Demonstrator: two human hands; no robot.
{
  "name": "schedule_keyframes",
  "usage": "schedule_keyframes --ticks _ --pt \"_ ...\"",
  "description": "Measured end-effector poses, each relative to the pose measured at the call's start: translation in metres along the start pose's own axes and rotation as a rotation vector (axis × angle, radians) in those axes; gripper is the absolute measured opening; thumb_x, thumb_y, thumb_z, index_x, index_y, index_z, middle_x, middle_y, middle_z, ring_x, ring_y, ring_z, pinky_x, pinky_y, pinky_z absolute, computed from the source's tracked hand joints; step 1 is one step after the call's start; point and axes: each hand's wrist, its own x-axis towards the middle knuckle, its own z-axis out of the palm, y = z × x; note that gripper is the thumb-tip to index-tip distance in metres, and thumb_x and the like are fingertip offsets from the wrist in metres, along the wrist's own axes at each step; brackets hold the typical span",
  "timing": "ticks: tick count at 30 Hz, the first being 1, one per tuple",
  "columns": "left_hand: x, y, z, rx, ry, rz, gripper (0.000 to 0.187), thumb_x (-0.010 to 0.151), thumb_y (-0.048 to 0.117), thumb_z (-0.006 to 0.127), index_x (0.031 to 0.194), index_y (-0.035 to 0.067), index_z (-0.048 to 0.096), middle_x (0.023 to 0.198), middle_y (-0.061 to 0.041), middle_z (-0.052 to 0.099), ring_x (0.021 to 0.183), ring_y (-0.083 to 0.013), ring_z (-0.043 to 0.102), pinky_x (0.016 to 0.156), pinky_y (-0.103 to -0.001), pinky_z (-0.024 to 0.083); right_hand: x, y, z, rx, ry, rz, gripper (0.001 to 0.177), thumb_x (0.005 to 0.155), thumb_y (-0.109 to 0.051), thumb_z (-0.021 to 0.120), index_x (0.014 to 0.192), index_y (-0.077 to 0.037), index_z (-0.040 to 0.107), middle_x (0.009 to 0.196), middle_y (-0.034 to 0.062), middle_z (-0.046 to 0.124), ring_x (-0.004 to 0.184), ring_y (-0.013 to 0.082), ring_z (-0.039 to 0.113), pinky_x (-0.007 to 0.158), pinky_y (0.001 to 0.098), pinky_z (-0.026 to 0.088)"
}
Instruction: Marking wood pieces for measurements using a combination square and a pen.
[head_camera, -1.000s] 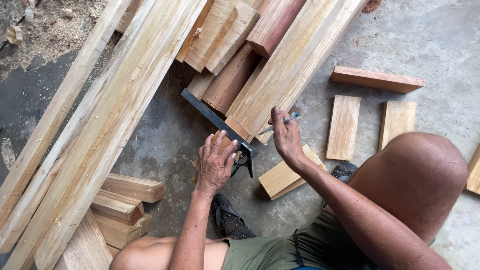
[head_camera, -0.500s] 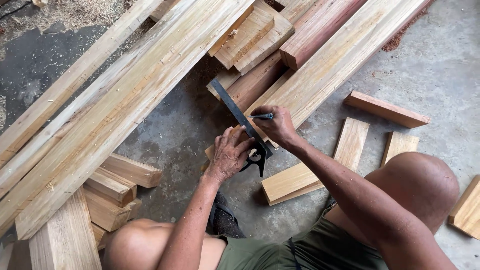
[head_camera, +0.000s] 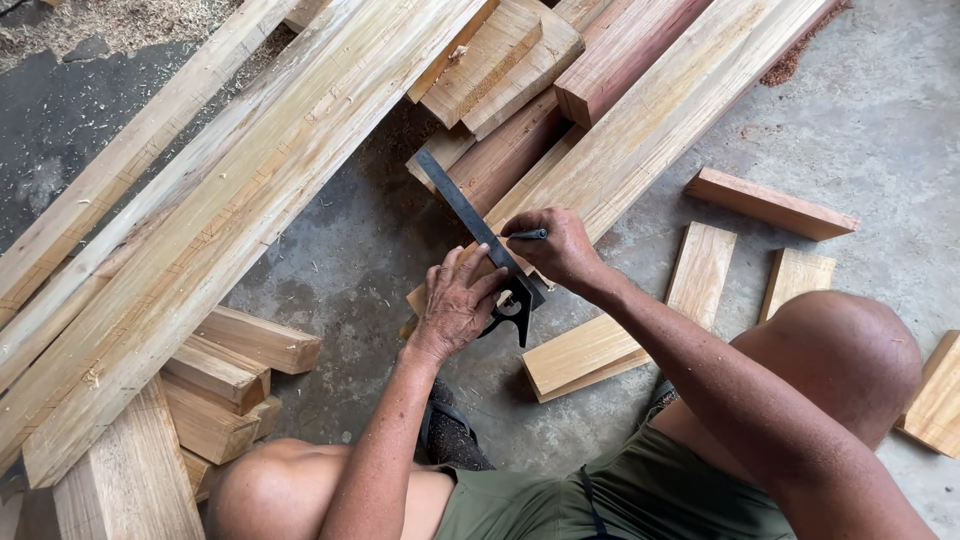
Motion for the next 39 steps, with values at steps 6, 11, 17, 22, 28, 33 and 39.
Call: schedule_keyframes --ticks 6,11,17,22,28,33,39 --pt "0.000 -0.002 0.001 0.010 -0.034 -0.013 0.034 0.097 0.028 0.066 0.131 0.026 0.071 0.159 -0.008 0.041 0.146 -0.0349 0.034 0.114 -0.052 0.031 0.001 0.000 0.010 0.146 0.023 0.062 0.020 0.085 -0.016 0.079 0.102 -0.006 0.080 0.089 0.0106 0.079 0.080 0.0205 0.077 0.072 0.0351 0.061" --pt "-0.002 -0.001 -0.002 0.002 -0.024 -0.004 0.034 0.097 0.028 0.066 0.131 0.026 0.070 0.159 -0.008 0.042 0.146 -0.0358 0.035 0.114 -0.052 0.032 -0.001 -0.002 0.005 0.114 0.047 0.100 0.020 0.085 -0.017 0.080 0.102 -0.007 0.081 0.091 0.0110 0.080 0.080 0.0192 0.077 0.073 0.0344 0.062" --pt "-0.001 -0.003 0.001 0.016 0.000 0.012 0.035 0.097 0.026 0.066 0.131 0.029 0.069 0.157 -0.008 0.044 0.145 -0.0372 0.037 0.113 -0.054 0.032 -0.026 -0.015 -0.013 0.121 0.030 0.142 0.018 0.085 -0.014 0.078 0.101 -0.008 0.080 0.091 0.0095 0.080 0.079 0.0185 0.077 0.072 0.0336 0.063" --pt "-0.001 0.000 -0.001 0.019 -0.014 0.007 0.033 0.099 0.029 0.065 0.132 0.029 0.069 0.157 -0.009 0.044 0.144 -0.0373 0.037 0.113 -0.054 0.032 -0.045 -0.013 -0.016 0.103 0.024 0.054 0.018 0.083 -0.012 0.078 0.100 -0.006 0.079 0.091 0.0096 0.079 0.079 0.0187 0.078 0.072 0.0334 0.062" --pt "0.000 0.001 -0.003 0.011 -0.016 0.002 0.033 0.100 0.032 0.063 0.133 0.028 0.069 0.158 -0.009 0.043 0.145 -0.0364 0.036 0.114 -0.053 0.031 -0.049 -0.011 -0.012 0.109 0.030 0.088 0.018 0.082 -0.011 0.079 0.100 -0.006 0.080 0.090 0.0103 0.080 0.080 0.0188 0.078 0.073 0.0331 0.062" --pt "0.000 0.000 -0.002 0.004 -0.026 -0.009 0.032 0.101 0.033 0.063 0.131 0.028 0.070 0.158 -0.008 0.043 0.146 -0.0355 0.035 0.115 -0.052 0.031 -0.048 -0.016 -0.014 0.076 0.019 0.033 0.016 0.086 -0.013 0.078 0.101 -0.007 0.079 0.093 0.0093 0.079 0.079 0.0185 0.077 0.071 0.0333 0.062" --pt "0.001 0.002 -0.004 0.029 -0.042 -0.018 0.033 0.100 0.032 0.063 0.132 0.028 0.070 0.158 -0.008 0.043 0.146 -0.0348 0.035 0.115 -0.052 0.031 -0.049 -0.006 -0.011 0.079 0.025 0.100 0.017 0.084 -0.015 0.079 0.099 -0.007 0.079 0.088 0.0083 0.079 0.078 0.0197 0.078 0.070 0.0336 0.062"
